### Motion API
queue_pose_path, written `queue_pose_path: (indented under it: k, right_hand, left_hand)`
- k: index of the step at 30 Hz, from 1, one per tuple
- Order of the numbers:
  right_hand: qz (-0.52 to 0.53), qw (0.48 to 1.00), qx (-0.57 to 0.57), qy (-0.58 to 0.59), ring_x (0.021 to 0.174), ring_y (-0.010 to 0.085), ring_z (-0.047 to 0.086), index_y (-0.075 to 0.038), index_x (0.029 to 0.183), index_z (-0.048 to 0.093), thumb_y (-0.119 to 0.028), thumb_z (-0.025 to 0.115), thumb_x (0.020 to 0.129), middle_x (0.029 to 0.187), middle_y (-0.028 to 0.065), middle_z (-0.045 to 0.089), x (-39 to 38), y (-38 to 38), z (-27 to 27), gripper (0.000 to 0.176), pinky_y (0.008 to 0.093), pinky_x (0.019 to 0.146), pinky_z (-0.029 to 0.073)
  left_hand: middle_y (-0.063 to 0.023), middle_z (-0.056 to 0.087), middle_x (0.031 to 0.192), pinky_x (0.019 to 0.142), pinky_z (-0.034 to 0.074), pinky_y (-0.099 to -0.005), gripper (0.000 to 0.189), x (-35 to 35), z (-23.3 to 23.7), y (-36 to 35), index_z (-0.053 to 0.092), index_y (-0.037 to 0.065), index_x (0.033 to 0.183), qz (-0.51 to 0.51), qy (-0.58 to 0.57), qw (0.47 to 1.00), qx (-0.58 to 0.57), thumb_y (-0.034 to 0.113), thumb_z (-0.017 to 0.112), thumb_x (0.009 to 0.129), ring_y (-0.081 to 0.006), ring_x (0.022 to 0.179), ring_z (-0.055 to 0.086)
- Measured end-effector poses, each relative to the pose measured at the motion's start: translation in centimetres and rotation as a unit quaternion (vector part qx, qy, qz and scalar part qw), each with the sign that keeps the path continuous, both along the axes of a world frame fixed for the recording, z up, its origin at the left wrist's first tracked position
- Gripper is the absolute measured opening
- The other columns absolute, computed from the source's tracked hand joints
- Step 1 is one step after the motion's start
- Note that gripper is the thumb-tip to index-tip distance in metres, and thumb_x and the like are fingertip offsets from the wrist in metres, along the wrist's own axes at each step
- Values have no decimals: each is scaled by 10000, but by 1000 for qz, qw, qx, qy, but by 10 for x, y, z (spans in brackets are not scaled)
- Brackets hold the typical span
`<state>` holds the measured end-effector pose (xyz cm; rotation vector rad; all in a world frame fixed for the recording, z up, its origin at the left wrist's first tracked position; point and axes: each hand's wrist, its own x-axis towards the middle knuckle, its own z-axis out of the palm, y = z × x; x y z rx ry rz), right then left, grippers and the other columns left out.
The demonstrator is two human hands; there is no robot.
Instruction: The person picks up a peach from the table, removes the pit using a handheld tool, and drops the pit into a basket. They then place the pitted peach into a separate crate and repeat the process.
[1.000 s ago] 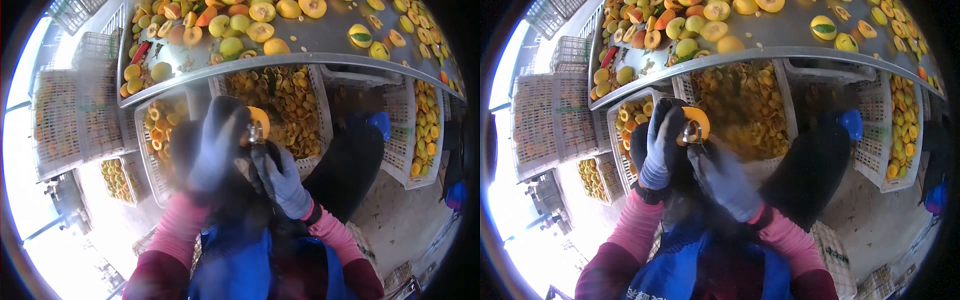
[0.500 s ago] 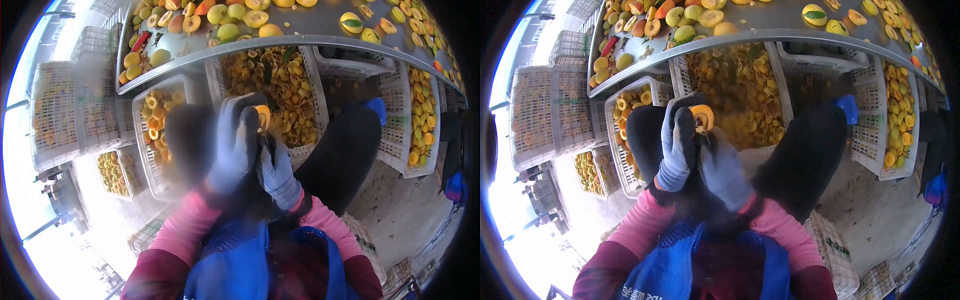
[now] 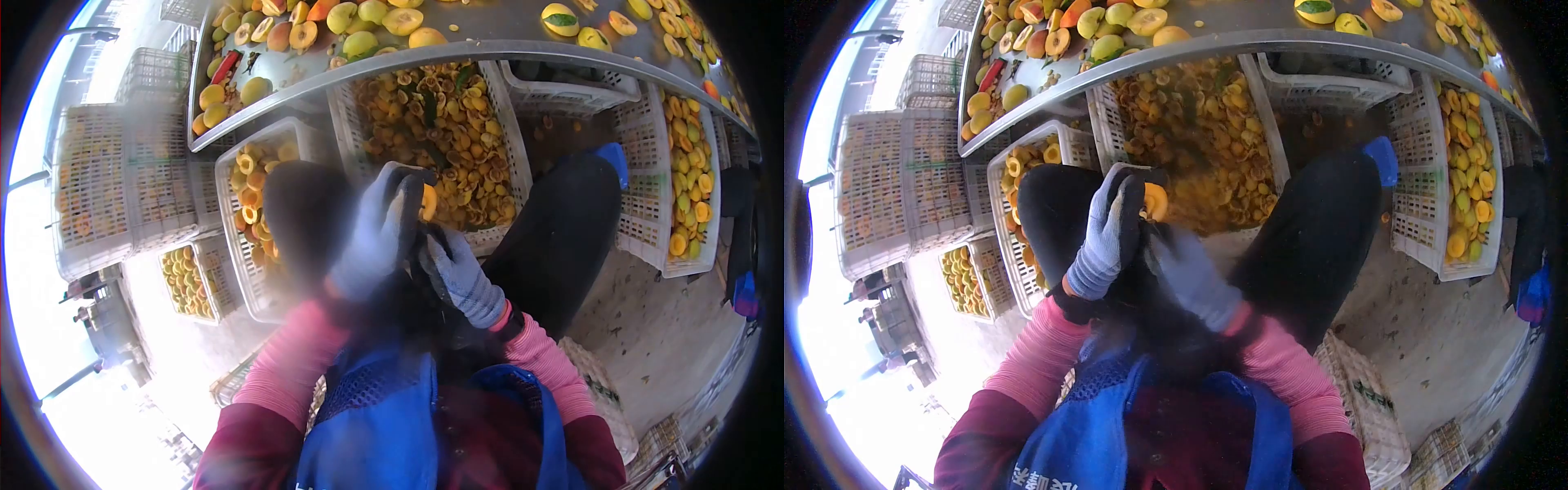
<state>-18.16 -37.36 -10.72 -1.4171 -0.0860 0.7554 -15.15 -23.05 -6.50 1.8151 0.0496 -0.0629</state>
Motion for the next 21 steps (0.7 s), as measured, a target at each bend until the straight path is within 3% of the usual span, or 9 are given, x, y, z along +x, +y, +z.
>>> queue_pose_path:
  k: [4,9,10,12,13,15,17,19,21]
  right_hand:
    - [-19,966,158,205,709,172,526,-11,1087,507,-301,535,941,854,80,531,0,-1,23,326,266,618,441]
    - [-8,820,355,449,419,114,409,-79,871,511,-476,505,932,557,-3,426,9,1,47,401,232,362,337]
    - [10,781,387,490,381,102,372,-95,838,498,-504,489,931,518,-15,386,10,0,47,420,226,329,301]
    - [118,741,512,419,433,106,383,-132,855,504,-508,470,937,606,-18,422,4,-10,36,387,228,379,313]
    - [175,711,566,379,458,108,388,-150,864,507,-510,460,941,650,-19,440,3,-13,32,371,228,405,319]
    - [39,793,488,362,385,88,366,-115,834,497,-548,462,925,538,-10,400,6,-16,43,444,227,332,308]
    - [-53,831,390,393,383,83,359,-112,838,495,-535,473,927,577,0,432,13,-19,14,433,229,329,320]
    - [-97,984,77,126,503,91,491,-81,1022,548,-411,484,962,786,44,571,-1,-13,-12,342,232,432,425]
    - [-100,985,110,90,682,107,566,-54,1177,519,-300,482,972,929,68,605,-7,-12,-5,323,226,575,470]
  left_hand:
    - [-62,591,936,799,424,-253,287,2,6,1,579,-26,1037,-61,32,996,-60,210,425,987,-129,874,546]
    - [-72,612,973,837,430,-270,350,7,1,6,591,-31,1031,-68,86,980,-168,256,394,994,-155,899,563]
    - [-83,606,848,686,436,-257,465,4,5,-3,609,-7,967,-26,72,990,-117,378,347,989,-147,745,559]
    - [-112,594,1007,839,440,-295,368,-8,-24,4,538,-29,1126,-15,-5,962,-271,265,549,905,-189,916,568]
    - [-123,585,1051,876,447,-309,411,-14,-40,11,512,-33,1173,13,-67,985,-159,230,613,874,-205,963,570]
    - [-142,565,1105,913,466,-332,522,-23,-62,25,472,-34,1237,105,-180,941,267,179,706,822,-234,1021,569]
    - [-133,589,1072,830,502,-328,449,-17,-39,28,502,-2,1209,146,6,987,-71,269,628,874,-240,972,594]
    - [-123,615,1034,730,538,-336,413,-16,-20,26,530,33,1180,165,77,948,-260,356,533,923,-246,923,620]
    - [-121,625,1015,688,546,-357,414,-7,0,17,534,45,1176,190,71,917,-344,372,511,922,-250,917,626]
